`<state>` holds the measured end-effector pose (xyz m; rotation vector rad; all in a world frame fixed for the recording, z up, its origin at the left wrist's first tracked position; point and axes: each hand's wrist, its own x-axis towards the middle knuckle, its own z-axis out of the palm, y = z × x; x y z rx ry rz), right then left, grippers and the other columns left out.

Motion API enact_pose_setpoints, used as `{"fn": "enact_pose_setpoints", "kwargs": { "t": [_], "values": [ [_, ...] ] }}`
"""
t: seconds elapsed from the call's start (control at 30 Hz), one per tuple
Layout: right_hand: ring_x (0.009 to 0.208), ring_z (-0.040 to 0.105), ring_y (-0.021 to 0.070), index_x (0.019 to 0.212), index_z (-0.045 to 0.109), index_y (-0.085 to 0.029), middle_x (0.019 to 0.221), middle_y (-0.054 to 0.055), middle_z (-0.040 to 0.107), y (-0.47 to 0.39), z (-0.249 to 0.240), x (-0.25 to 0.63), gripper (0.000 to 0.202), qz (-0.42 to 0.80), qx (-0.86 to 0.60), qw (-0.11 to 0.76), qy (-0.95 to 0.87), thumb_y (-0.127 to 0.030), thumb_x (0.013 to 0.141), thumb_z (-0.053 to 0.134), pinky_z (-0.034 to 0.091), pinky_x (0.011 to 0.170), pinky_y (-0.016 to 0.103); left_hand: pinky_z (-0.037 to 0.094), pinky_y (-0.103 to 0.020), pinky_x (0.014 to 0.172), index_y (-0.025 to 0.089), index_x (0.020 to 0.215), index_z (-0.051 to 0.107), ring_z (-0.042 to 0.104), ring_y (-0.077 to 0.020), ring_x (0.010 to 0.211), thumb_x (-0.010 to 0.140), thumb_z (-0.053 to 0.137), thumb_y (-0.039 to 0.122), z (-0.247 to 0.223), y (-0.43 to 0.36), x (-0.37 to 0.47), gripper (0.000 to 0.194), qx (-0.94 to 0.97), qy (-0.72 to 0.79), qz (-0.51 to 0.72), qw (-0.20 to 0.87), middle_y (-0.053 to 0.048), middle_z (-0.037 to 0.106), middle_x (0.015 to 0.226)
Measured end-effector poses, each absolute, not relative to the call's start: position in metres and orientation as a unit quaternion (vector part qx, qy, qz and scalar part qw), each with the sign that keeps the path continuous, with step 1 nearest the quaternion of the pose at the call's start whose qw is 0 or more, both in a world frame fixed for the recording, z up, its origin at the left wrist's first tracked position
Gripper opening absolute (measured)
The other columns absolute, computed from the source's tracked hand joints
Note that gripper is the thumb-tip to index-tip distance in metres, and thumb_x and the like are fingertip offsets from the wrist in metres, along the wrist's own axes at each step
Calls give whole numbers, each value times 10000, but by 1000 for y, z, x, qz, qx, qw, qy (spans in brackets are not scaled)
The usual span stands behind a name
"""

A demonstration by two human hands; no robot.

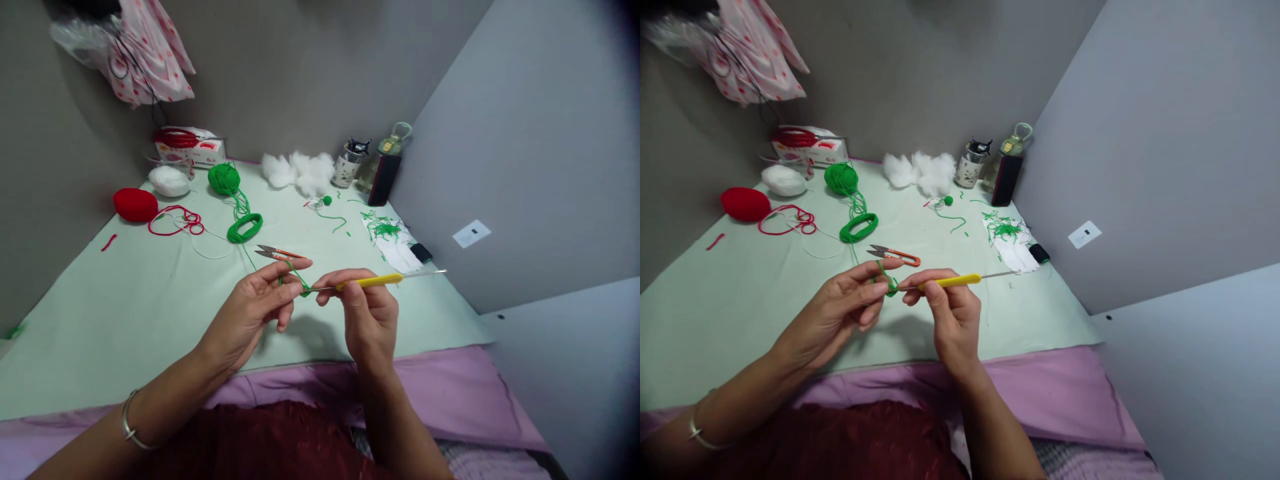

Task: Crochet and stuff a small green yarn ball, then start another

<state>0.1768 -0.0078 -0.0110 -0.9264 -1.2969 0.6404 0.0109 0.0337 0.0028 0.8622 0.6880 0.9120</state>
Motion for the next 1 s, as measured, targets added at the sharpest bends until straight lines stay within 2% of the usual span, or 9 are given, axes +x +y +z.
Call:
{"fn": "enact_pose_setpoints", "kwargs": {
  "t": [0.17,0.3,0.37,0.43,0.53,0.63,0.73,0.87,1.0],
  "values": [
    [915,736,185,1193,706,-258,1027,65,775,-14,-17,177,282,30,-406,565,-718,-121,1002,549,624,779,342,375,-173,487,226,1203,756,481,-30,500,830,826,249,3,30,12,380,427,327,446,715,37,593,797],
    [1046,720,213,1262,712,-246,1148,114,746,-15,-23,176,376,-96,-410,488,-765,-63,945,627,623,820,340,322,-158,445,183,1275,711,380,-34,460,814,841,280,0,31,13,489,364,292,413,783,65,526,646],
    [1022,716,207,1231,729,-252,1113,100,741,-14,-22,176,358,-42,-416,527,-740,-61,950,616,616,818,346,271,-143,426,145,1224,733,287,-25,444,817,836,278,-1,33,12,441,322,274,378,824,93,424,564],
    [884,706,180,1150,748,-267,1005,61,744,-13,-18,175,292,67,-417,604,-676,-100,986,574,606,753,344,232,-133,415,129,1182,750,233,-17,444,821,828,239,-1,35,10,385,304,268,366,838,105,373,551],
    [745,666,158,1028,756,-263,901,30,735,-10,-11,173,231,186,-402,661,-606,-172,1019,543,583,667,335,238,-134,413,152,1191,745,276,-5,436,820,828,217,1,34,10,385,321,274,386,820,87,455,605],
    [862,709,188,1043,755,-261,961,41,763,-8,-11,171,198,181,-401,630,-640,-182,1007,577,605,730,363,293,-148,424,174,1198,747,383,-8,438,808,845,252,1,29,14,410,361,284,398,794,45,586,702],
    [956,724,196,1166,737,-276,1036,53,766,-11,-17,170,285,100,-419,594,-680,-108,983,596,616,793,368,328,-148,446,180,1211,751,428,-20,452,800,857,260,0,27,18,432,370,305,417,772,49,584,672],
    [1026,718,219,1248,732,-281,1154,90,754,-14,-24,170,394,-32,-431,544,-719,-64,925,668,616,834,373,268,-132,414,165,1176,774,305,-2,425,796,858,258,-2,31,18,400,317,287,408,806,69,504,613],
    [815,692,175,1088,770,-275,957,49,752,-10,-19,174,241,123,-439,640,-618,-143,994,591,589,705,342,220,-113,384,130,1036,811,206,14,427,795,828,155,-1,36,13,243,275,268,397,834,84,431,618]
  ]
}}
